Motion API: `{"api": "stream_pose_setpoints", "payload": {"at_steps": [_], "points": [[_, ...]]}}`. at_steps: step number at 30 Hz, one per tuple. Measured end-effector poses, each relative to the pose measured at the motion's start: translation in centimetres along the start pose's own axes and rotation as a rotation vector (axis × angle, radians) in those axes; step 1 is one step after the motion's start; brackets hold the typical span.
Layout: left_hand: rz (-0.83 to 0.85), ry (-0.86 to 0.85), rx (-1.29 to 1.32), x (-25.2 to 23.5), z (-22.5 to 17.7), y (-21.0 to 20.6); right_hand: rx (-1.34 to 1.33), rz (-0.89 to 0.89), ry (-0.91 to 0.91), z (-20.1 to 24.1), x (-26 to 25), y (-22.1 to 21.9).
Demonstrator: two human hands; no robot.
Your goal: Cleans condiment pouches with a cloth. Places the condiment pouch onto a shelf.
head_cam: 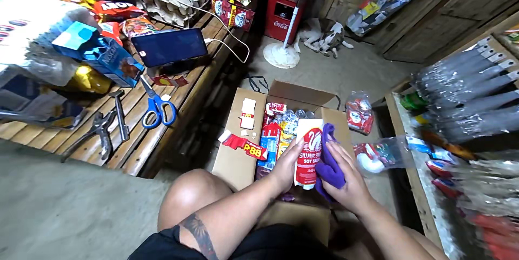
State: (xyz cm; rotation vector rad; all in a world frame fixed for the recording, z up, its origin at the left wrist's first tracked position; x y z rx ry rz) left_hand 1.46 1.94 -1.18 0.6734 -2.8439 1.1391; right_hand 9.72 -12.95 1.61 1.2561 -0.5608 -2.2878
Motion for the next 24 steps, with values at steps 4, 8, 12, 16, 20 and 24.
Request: {"api": "stream_pose_setpoints", "payload": {"at_steps": [4, 8, 12, 16, 20, 24], "points": [[0.015, 0.008, -0.024, -0.3, 0.0, 0.0, 0.033, 0.024, 0.051, -0.1, 0.0, -0.3], [0.139, 0.057, -0.115, 0.4, 0.0, -0.6, -0.007, -0.016, -0.07, -0.7, -0.5, 0.7], [0.172, 0.046, -0.114, 0.4, 0.2, -0.7, -0.064, -0.019, -0.135, -0.6, -0.3, 0.7], [-0.034, 0.077, -0.009, -0.2, -0.4, -0.3, 0.003, 0.051, -0.046, 0.2, 0.4, -0.4], [-0.166, 0.028, 0.067, -1.0, -0.9, 0.4, -0.039, 0.14, -0.084, 0.6, 1.4, -1.4], [-0.26, -0.006, 0.176, -1.0, -1.6, 0.7, -0.134, 0.194, -0.163, 0.8, 1.7, -1.6]]}}
Point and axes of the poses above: each hand's wrist, its own x-axis away from the middle knuckle, its own y-axis out of the back of the hand, z = x × y, the point moved 3 cm from there along -x, towards the middle knuckle, and after that the axes turned 15 degrees about -z, right-handed, at the moved point
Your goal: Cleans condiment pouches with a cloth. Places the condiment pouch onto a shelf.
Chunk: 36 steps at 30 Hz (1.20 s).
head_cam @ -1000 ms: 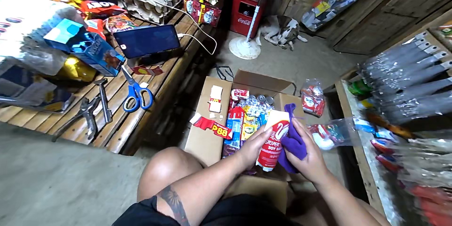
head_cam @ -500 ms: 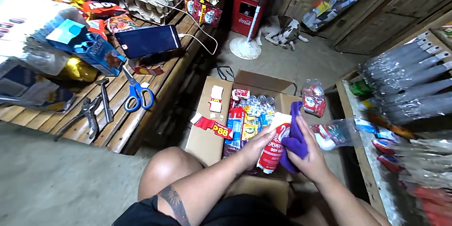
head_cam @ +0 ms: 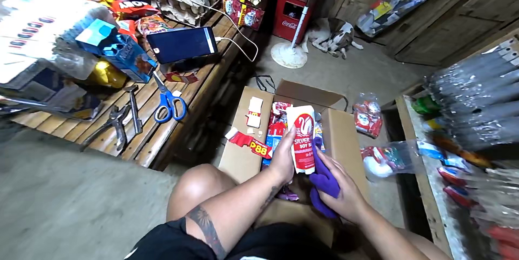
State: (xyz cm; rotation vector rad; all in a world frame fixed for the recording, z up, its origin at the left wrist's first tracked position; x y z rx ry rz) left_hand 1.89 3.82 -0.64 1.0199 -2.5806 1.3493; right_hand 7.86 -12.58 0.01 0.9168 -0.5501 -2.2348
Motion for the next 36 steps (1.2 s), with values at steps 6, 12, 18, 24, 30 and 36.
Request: {"api": "stream_pose_setpoints", "payload": {"at_steps": [6, 12, 18, 24, 30, 36], "points": [[-0.024, -0.083, 0.104, -0.4, -0.8, 0.2, -0.146, 0.03, -0.133, 0.0, 0.1, 0.1], [0.028, -0.086, 0.193, -0.2, -1.7, 0.0, 0.053, 0.161, -0.181, -0.2, -0.5, 0.7], [0.02, 0.081, 0.038, 0.3, -0.1, -0.1, -0.044, -0.273, -0.067, -0.8, -2.3, 3.1], [0.282, 0.178, -0.285, 2.0, 2.5, -0.5, 0.16, -0.009, 0.217, -1.1, -1.8, 1.7], [0.391, 0.162, -0.395, 2.1, 3.3, -0.2, 0.16, -0.124, 0.104, -1.2, -1.6, 1.4], [0.036, 0.107, -0.336, 0.9, 1.6, -0.3, 0.217, 0.065, 0.352, 0.9, 0.8, -1.5]]}}
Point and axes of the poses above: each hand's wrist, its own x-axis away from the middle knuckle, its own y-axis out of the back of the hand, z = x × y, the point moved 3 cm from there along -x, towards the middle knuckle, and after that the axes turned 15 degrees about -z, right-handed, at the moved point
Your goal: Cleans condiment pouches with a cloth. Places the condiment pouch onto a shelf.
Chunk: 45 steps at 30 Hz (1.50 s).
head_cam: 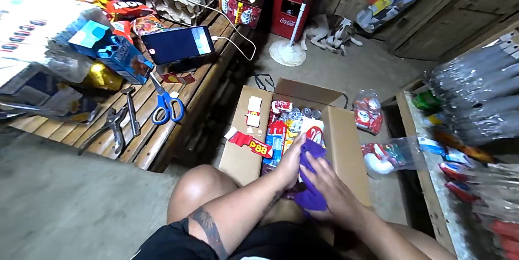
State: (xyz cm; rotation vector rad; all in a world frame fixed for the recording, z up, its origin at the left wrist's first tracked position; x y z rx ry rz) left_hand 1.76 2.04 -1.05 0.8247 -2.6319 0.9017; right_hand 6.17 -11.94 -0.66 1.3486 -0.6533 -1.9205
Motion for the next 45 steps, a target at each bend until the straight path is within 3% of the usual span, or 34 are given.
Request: {"api": "stream_pose_setpoints", "payload": {"at_steps": [4, 7, 9, 11, 13, 18, 23, 31, 38, 42, 45], "points": [[0.034, 0.041, 0.05, 0.1, -0.1, -0.2, -0.01, 0.06, 0.043, -0.9, -0.4, 0.9], [0.141, 0.048, -0.109, 2.1, -1.4, -1.5, 0.034, -0.004, -0.034, -2.0, -1.3, 2.0], [0.003, 0.165, -0.16, 3.5, -1.8, -2.9, 0.032, -0.056, -0.121, -2.5, -1.5, 2.2], [0.236, 0.086, -0.144, 2.3, 0.0, -1.1, 0.035, -0.073, -0.146, -2.5, -1.3, 2.0], [0.162, 0.025, -0.124, 2.5, -0.9, -1.2, 0.038, -0.037, -0.114, -1.8, -1.1, 1.6], [0.001, 0.151, 0.114, 0.0, 0.3, -0.3, -0.086, 0.013, -0.019, -0.5, -0.6, 1.0], [0.067, 0.132, 0.09, 0.3, 0.1, -0.6, -0.156, -0.043, 0.044, -1.6, -1.0, 2.1], [0.347, 0.141, -0.104, 0.8, 1.4, -0.6, 0.027, -0.123, -0.21, -3.8, -1.4, 2.9], [0.125, 0.076, -0.099, 1.9, -2.2, -1.0, -0.036, -0.01, -0.075, -1.2, -0.9, 1.5], [0.171, 0.059, -0.186, 2.5, -2.3, -1.5, -0.023, -0.039, -0.133, -2.3, -1.2, 1.8], [0.323, 0.087, -0.202, 2.1, 0.2, -1.3, 0.012, -0.087, -0.254, -3.5, -1.6, 2.1]]}}
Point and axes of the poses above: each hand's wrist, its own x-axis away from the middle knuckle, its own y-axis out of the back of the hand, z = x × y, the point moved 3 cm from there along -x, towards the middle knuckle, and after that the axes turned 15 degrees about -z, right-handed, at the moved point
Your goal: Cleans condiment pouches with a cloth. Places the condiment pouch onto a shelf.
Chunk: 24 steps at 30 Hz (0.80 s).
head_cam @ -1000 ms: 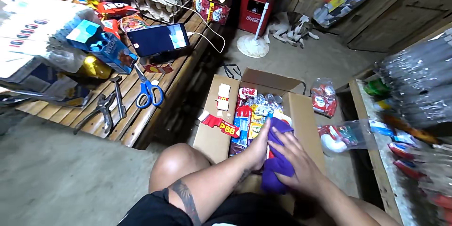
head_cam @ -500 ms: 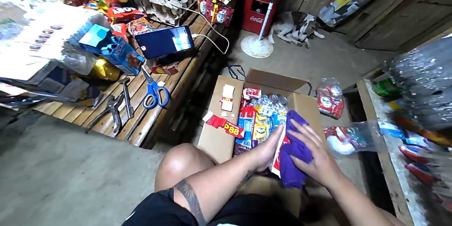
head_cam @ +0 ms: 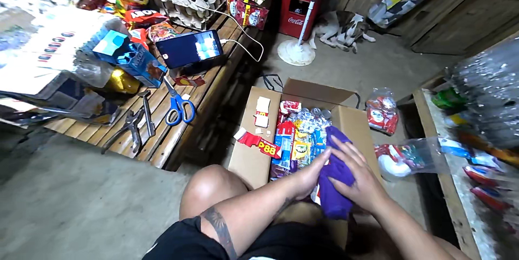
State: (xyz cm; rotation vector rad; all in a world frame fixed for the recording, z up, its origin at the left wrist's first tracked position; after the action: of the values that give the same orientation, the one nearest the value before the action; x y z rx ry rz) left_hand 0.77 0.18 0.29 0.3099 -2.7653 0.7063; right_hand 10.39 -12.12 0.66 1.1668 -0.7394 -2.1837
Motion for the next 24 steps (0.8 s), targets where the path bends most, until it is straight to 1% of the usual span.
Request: {"api": "stream_pose_setpoints", "payload": {"at_steps": [2, 4, 7, 10, 16, 19, 21, 22, 23, 24], "points": [[0.108, 0.02, -0.014, -0.2, 1.3, -0.1, 0.004, -0.018, -0.108, -0.9, -0.2, 0.2], [0.177, 0.034, -0.065, 0.0, 1.7, -0.3, -0.03, -0.03, -0.253, -1.5, -0.3, 0.7], [0.201, 0.034, -0.085, 0.3, 2.0, -0.5, -0.11, -0.03, -0.509, -1.9, -0.8, 1.6], [0.246, -0.002, -0.02, 0.2, 2.0, -0.7, -0.14, -0.055, -0.644, -1.8, -1.3, 2.3], [0.284, -0.01, -0.111, 0.2, 1.8, -0.5, -0.146, -0.072, -0.668, -2.6, -1.9, 3.5], [0.269, 0.007, -0.108, 0.2, 1.7, -0.3, -0.12, -0.114, -0.655, -3.5, -2.0, 4.3], [0.246, -0.02, -0.064, 0.1, 1.6, -0.2, -0.091, -0.19, -0.653, -4.1, -2.0, 4.9], [0.223, -0.029, -0.052, 0.1, 1.4, -0.1, -0.1, -0.261, -0.645, -4.2, -1.9, 5.1], [0.198, -0.03, -0.048, 0.0, 1.2, 0.1, -0.139, -0.346, -0.612, -3.9, -1.8, 5.2], [0.174, -0.038, -0.055, 0.0, 1.0, 0.2, -0.204, -0.417, -0.539, -3.5, -1.7, 5.3]]}}
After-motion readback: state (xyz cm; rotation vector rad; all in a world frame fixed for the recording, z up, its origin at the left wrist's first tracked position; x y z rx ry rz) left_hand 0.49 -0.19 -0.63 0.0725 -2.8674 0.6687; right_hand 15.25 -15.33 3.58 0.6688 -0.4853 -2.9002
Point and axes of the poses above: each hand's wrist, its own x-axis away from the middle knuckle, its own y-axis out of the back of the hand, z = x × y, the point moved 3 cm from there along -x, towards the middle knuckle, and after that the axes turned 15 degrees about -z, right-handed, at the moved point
